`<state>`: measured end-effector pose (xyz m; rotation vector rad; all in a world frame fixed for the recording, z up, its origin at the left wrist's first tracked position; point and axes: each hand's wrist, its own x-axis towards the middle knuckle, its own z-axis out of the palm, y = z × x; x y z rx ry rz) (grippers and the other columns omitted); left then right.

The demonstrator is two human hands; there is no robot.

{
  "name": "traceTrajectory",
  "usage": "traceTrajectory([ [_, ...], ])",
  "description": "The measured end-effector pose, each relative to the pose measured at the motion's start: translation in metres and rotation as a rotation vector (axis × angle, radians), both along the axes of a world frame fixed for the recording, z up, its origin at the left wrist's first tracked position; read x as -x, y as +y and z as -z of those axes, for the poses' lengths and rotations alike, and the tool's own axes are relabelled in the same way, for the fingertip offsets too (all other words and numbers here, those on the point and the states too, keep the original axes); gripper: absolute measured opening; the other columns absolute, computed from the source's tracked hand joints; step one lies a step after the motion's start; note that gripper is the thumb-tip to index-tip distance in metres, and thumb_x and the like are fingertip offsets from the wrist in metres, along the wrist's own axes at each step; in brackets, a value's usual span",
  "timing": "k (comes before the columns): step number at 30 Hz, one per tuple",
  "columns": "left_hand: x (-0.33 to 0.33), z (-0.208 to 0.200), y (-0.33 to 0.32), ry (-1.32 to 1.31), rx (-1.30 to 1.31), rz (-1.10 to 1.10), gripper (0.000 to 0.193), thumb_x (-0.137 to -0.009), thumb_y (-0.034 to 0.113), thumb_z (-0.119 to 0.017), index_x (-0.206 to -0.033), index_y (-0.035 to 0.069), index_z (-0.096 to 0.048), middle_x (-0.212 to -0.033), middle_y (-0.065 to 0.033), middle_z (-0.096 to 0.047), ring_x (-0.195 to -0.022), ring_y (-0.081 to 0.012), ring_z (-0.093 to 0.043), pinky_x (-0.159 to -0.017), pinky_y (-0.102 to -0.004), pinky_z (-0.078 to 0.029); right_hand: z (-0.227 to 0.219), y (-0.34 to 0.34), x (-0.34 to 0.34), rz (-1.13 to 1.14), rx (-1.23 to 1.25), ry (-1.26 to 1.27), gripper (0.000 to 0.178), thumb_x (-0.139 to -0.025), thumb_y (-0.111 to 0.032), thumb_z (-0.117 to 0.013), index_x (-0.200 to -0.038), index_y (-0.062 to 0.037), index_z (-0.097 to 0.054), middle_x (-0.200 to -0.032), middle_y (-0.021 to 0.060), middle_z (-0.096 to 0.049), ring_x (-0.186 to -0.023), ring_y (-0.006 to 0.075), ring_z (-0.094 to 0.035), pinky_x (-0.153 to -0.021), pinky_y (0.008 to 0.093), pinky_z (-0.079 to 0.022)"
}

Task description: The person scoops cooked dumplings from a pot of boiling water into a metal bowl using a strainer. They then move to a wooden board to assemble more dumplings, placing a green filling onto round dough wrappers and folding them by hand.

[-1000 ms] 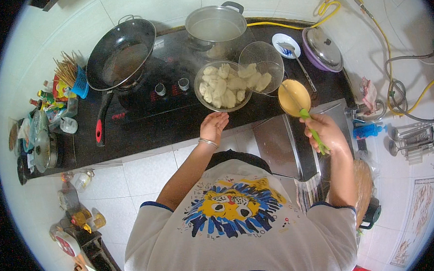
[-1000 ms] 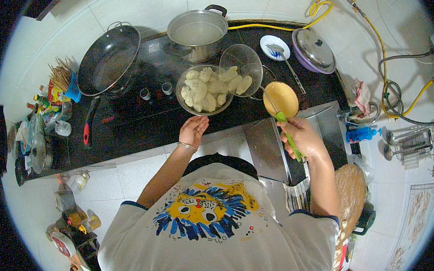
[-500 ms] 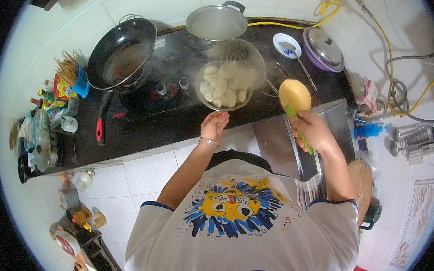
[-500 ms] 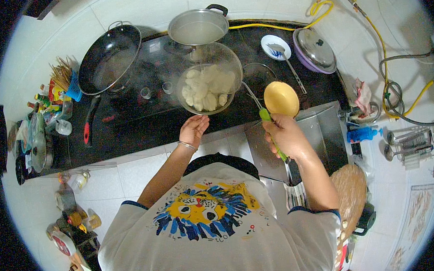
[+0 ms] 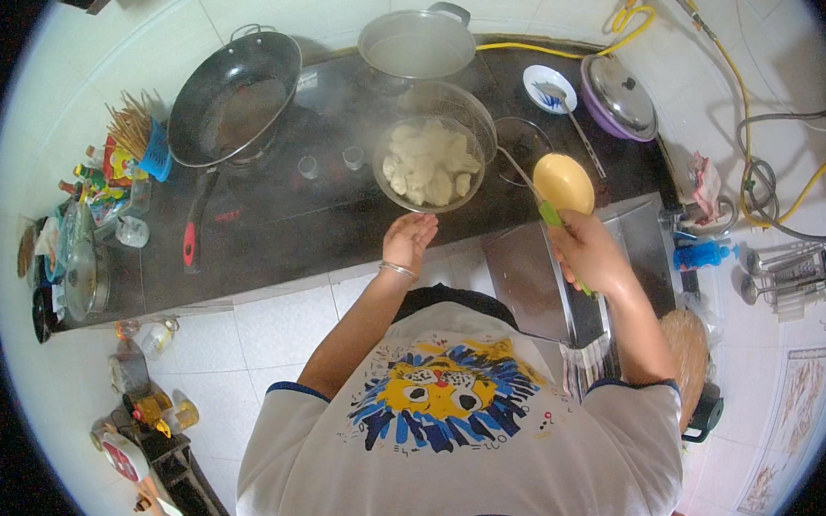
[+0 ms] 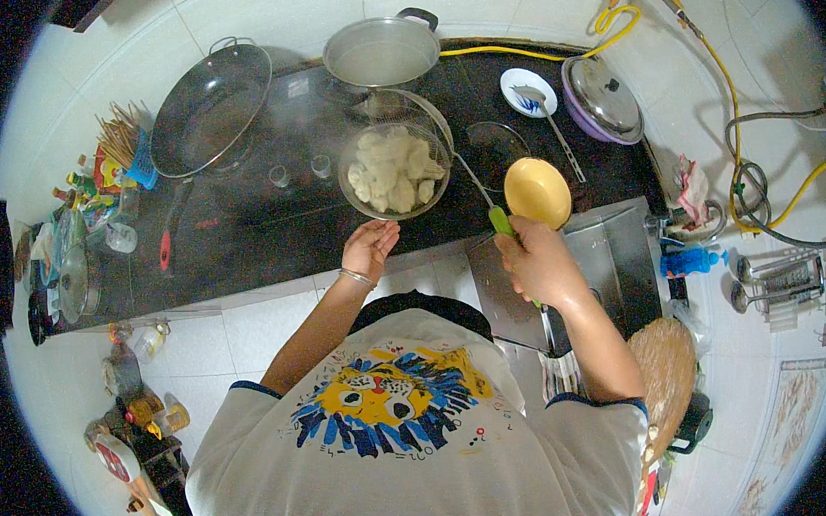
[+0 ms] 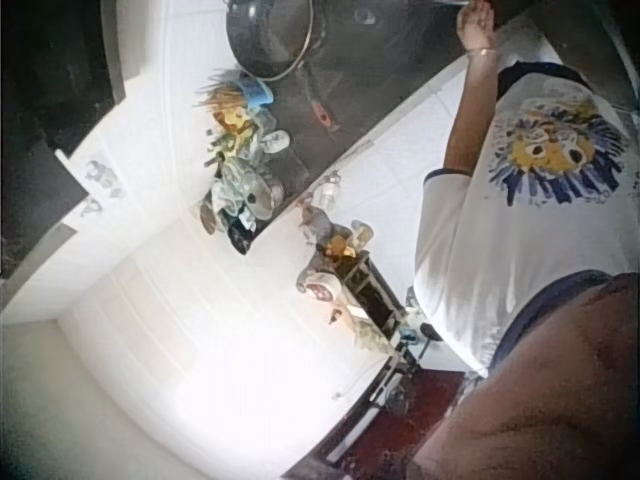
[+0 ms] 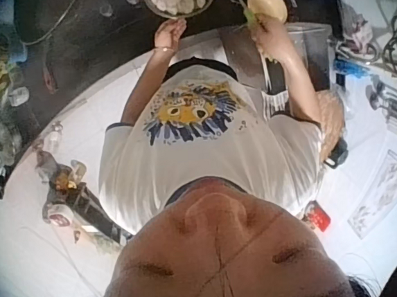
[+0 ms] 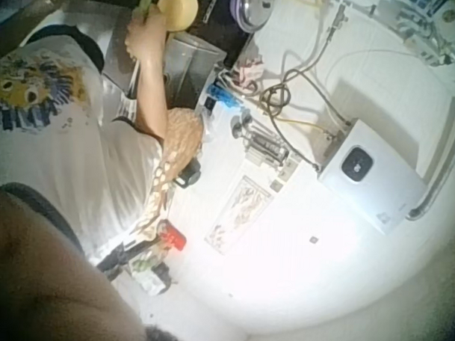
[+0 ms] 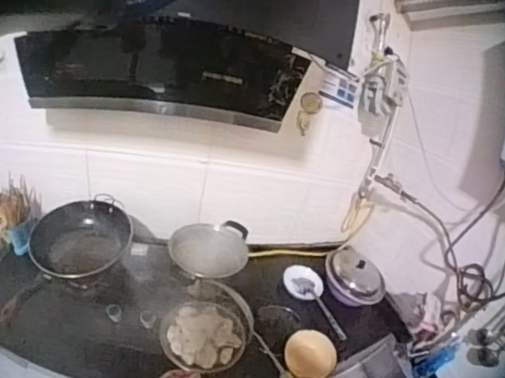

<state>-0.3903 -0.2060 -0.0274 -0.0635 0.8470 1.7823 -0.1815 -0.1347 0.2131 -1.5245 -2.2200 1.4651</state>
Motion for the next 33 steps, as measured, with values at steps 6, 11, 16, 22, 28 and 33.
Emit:
traceTrajectory([
  [6,-0.002,-0.006,0.001,0.003,0.026,-0.008,0.018,-0.080,0.001,-0.050,-0.097,-0.003,-0.049,-0.099,-0.0180,-0.057,-0.097,-0.0280,-0.057,-0.088,-0.0385,-0.044,-0.004,-0.002,0.000,0.028,-0.058,-0.025,0.012,-0.087,-0.013,-0.047,-0.087,-0.0019,-0.046,-0.054,0.0022,-0.045,-0.036,0.0104,-0.044,-0.030,0.0257,-0.034],
  [11,-0.002,-0.001,0.001,0.005,0.018,-0.019,0.018,-0.080,0.001,-0.050,-0.098,-0.003,-0.049,-0.099,-0.0182,-0.058,-0.096,-0.0282,-0.057,-0.088,-0.0384,-0.045,-0.013,-0.002,-0.004,0.043,0.005,0.065,0.008,-0.088,-0.009,-0.043,-0.084,-0.0025,-0.047,-0.057,-0.0001,-0.043,-0.036,0.0062,-0.039,-0.030,0.0210,-0.030],
  [16,-0.004,-0.006,0.001,0.002,0.024,-0.026,0.019,-0.080,0.001,-0.049,-0.099,-0.003,-0.048,-0.099,-0.0178,-0.058,-0.095,-0.0274,-0.057,-0.087,-0.0370,-0.046,-0.005,0.011,-0.026,0.072,0.127,0.214,0.010,-0.088,-0.013,-0.046,-0.087,-0.0033,-0.048,-0.055,-0.0002,-0.043,-0.034,0.0073,-0.038,-0.029,0.0221,-0.030],
  [22,-0.005,-0.001,0.001,0.010,0.027,-0.040,0.022,-0.081,0.002,-0.050,-0.102,-0.003,-0.048,-0.099,-0.0166,-0.058,-0.093,-0.0254,-0.058,-0.084,-0.0355,-0.047,-0.011,0.032,-0.048,0.145,0.415,0.421,0.023,-0.087,-0.014,-0.046,-0.105,-0.0006,-0.052,-0.057,0.0012,-0.044,-0.033,0.0070,-0.038,-0.028,0.0209,-0.028],
  [28,-0.010,-0.004,0.001,0.030,0.044,-0.075,0.023,-0.080,0.002,-0.051,-0.103,-0.003,-0.048,-0.098,-0.0157,-0.058,-0.091,-0.0239,-0.059,-0.082,-0.0333,-0.047,-0.008,0.059,-0.057,0.171,0.642,0.601,0.034,-0.086,-0.015,-0.049,-0.109,0.0099,-0.049,-0.060,0.0014,-0.047,-0.035,0.0044,-0.039,-0.028,0.0169,-0.027],
  [33,-0.013,-0.009,0.001,0.027,0.060,-0.104,0.024,-0.080,0.002,-0.050,-0.104,-0.003,-0.047,-0.097,-0.0153,-0.058,-0.090,-0.0233,-0.058,-0.082,-0.0329,-0.047,-0.005,0.092,-0.057,0.138,0.786,0.741,0.039,-0.087,-0.018,-0.047,-0.113,0.0111,-0.044,-0.059,0.0004,-0.044,-0.034,0.0043,-0.038,-0.028,0.0163,-0.028],
])
